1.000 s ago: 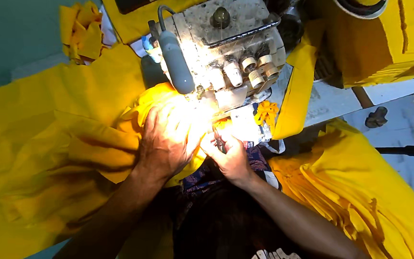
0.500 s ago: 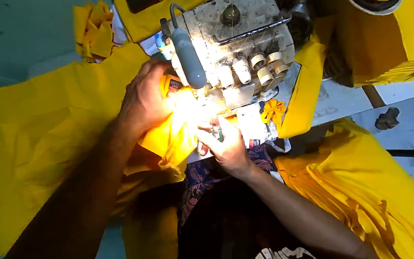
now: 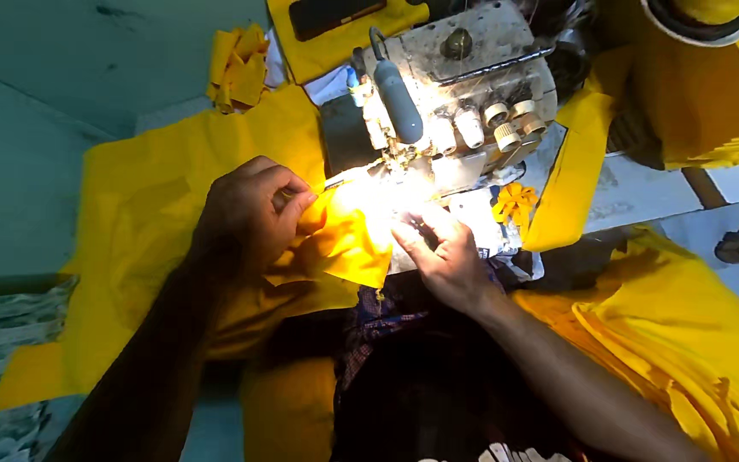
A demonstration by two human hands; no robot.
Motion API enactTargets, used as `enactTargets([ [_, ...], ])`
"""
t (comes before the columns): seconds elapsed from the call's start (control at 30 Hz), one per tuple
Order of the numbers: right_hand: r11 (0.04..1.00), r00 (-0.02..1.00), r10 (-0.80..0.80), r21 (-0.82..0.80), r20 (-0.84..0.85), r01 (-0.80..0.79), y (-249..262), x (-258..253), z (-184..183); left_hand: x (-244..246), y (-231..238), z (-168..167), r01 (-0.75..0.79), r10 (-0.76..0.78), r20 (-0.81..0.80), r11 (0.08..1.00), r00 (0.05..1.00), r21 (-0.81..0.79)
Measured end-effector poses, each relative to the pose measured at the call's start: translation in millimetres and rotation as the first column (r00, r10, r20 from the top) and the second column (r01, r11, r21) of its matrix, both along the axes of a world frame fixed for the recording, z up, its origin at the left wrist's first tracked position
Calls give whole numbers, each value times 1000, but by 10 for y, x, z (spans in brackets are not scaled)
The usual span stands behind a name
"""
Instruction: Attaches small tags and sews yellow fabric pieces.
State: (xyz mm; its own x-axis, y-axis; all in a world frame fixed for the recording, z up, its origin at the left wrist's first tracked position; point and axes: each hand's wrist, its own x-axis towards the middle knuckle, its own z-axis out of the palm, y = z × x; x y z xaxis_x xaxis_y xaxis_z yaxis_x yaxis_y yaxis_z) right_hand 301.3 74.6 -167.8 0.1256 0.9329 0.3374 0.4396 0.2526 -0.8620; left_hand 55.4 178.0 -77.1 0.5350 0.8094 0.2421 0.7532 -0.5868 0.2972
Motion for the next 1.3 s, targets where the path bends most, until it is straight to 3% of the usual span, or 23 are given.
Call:
enactTargets([
  [0.1,990,985,11,138,174,-35,157,-115,75,-30,-190,24,0,6,-45,990,999,142],
  [0.2,968,939,28,226,343,-112,312,-212,142,-14,-327,72,-31,41,-55,985,998,169],
  [0.5,921,871,22,328,490,-208,488,-425,194,10,-442,30,-27,29,-13,989,999,148],
  [0.7,948,904,46,267,426,-174,435,-427,139,56,-464,46,9,-21,118,995,993,100],
  [0.87,948,947,42,287,319,-139,166,-406,-97,360,-421,59,185,-162,318,982,934,-42],
  [0.97,961,947,143,186,289,-202,-84,-405,-167,691,-376,-101,273,-267,276,962,923,16],
  [1.03,957,936,197,151,290,-248,-211,-382,-211,827,-338,-234,283,-289,86,956,953,74],
  [1.1,959,940,213,129,267,-254,-286,-303,-250,847,-246,-289,216,-213,-38,964,976,155],
  [1.17,974,961,194,79,197,-213,-310,-170,-220,767,-37,-225,81,-84,14,987,996,139],
  [1.3,996,994,77,42,78,-80,-187,102,-148,550,428,-211,8,17,121,979,993,-204],
])
